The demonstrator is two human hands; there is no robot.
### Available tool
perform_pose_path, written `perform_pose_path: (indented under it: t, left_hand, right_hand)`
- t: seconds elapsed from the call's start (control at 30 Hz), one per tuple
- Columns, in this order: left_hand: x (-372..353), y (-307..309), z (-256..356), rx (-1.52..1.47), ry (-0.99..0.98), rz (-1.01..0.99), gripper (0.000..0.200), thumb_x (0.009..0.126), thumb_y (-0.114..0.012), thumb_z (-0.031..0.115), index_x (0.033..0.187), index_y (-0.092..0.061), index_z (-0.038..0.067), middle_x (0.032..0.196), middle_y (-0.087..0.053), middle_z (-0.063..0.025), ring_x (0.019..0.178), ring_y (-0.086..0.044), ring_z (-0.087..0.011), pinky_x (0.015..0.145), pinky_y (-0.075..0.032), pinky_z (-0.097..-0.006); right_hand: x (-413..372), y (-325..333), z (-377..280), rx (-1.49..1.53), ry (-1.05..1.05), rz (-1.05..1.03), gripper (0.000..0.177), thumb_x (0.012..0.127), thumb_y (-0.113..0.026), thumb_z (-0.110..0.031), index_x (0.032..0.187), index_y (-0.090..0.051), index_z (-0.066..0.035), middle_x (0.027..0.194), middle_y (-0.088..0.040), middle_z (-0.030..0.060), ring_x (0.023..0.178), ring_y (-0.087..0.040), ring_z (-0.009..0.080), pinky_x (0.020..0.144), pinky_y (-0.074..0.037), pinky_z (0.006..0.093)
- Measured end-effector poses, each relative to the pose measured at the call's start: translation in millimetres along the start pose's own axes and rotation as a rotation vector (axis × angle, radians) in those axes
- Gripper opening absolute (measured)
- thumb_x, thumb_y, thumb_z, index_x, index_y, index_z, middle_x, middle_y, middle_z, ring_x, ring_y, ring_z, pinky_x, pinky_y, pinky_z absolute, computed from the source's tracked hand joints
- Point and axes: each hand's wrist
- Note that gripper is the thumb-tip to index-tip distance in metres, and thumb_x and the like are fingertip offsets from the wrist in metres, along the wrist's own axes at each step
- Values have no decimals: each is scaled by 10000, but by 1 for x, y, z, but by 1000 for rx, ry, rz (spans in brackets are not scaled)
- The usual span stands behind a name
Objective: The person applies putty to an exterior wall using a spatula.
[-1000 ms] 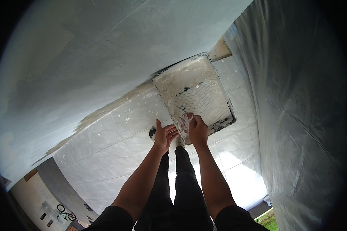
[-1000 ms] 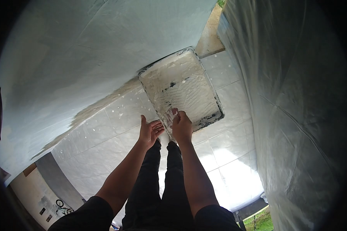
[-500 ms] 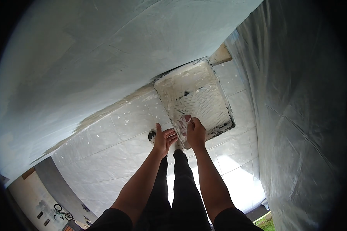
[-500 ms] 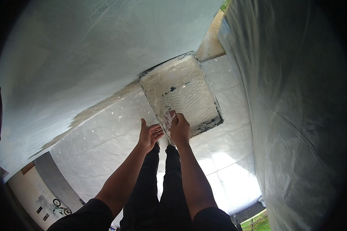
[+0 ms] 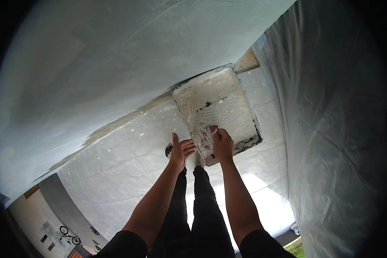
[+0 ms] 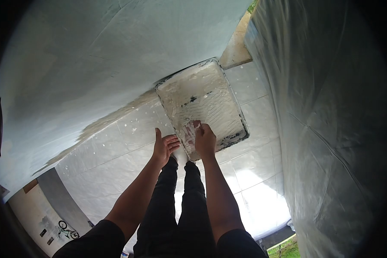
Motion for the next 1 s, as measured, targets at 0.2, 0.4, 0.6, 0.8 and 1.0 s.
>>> perform_pose_path:
  t: [0.2,0.4,0.6,0.8,1.0]
  left_hand:
    - [2,-3,4,-13,13,3,1139,879,-146,854,1342,-481,-131,1305,-575,-245,1218,-558,-332,1091,-392,-428]
    - [2,-3,0,-23,2,16,1137,881,-153,851,1346,-471,-136,1309,-569,-257,1221,-557,-334,1098,-392,-428]
    - [3,-1,-1,0,-11,4,1141,879,-164,853,1357,-457,-141,1331,-553,-266,1248,-541,-334,1109,-385,-424]
    - [1,12,-6,115,-93,88,1087,893,-153,838,1425,-442,-65,1431,-497,-232,1358,-444,-322,1169,-267,-435]
    - [-64,12,23,153,-356,171,1036,929,-148,792,1414,-453,-71,1443,-489,-236,1391,-417,-321,1180,-254,-437]
  right_hand:
    - [6,-15,1,-19,26,12,184,916,-588,-156,994,-641,2,863,-691,198,813,-680,361,733,-509,420]
    - [11,-11,0,13,19,-29,190,912,-588,-160,985,-637,8,833,-679,190,770,-666,333,715,-504,411]
    - [29,8,18,199,-95,-240,179,896,-611,-141,963,-648,21,759,-629,71,680,-563,166,664,-466,328]
    - [14,49,20,740,-383,-380,130,931,-598,-127,996,-664,-35,818,-617,11,728,-561,92,674,-457,276]
    - [-35,114,-44,1136,-411,-357,318,973,-528,-107,1290,-536,-125,1061,-645,46,932,-634,180,772,-536,343]
Point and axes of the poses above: each hand's wrist, its own x-axis towards the middle knuckle, its own y-axis out of the back of the hand, z = x × y
